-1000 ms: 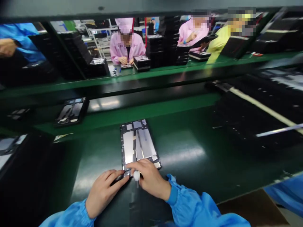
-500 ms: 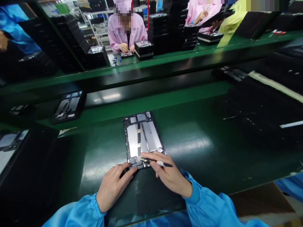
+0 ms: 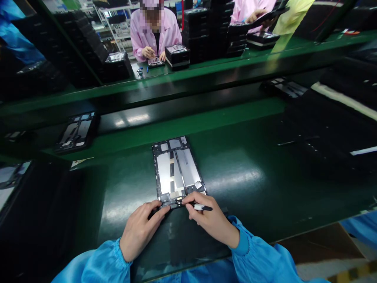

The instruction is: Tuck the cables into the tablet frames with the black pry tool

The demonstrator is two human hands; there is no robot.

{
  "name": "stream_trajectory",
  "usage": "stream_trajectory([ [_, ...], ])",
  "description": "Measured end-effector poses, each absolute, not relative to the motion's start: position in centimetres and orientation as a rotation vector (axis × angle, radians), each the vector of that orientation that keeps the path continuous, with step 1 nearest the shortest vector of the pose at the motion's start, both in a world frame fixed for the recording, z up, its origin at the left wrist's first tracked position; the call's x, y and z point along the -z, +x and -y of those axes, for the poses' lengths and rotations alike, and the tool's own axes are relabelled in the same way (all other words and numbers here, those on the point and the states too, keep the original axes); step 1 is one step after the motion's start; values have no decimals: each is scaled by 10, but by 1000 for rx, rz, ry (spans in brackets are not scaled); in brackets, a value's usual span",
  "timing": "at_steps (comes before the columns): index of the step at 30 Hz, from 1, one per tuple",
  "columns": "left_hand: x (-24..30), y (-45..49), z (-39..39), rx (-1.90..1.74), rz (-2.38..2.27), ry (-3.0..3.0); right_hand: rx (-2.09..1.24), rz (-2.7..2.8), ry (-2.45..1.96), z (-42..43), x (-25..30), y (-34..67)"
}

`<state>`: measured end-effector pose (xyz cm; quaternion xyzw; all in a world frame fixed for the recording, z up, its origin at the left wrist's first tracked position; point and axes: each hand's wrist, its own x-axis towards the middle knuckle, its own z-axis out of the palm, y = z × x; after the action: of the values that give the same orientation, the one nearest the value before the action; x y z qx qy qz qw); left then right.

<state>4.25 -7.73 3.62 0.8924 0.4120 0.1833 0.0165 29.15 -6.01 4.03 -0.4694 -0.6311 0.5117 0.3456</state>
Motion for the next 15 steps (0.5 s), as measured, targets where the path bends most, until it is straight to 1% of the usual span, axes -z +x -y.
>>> stream_trajectory([
  [4,-36,40,78,-574,-1256,2792,-1335,1568,-1256,62,-35,299],
  [10,-35,40,74,-558,-1261,2785,-1458,1585,-1111,61,-41,284],
  [15,-27,32,73,-645,-1242,2827,-1476,1507,-1134,58,-41,276],
])
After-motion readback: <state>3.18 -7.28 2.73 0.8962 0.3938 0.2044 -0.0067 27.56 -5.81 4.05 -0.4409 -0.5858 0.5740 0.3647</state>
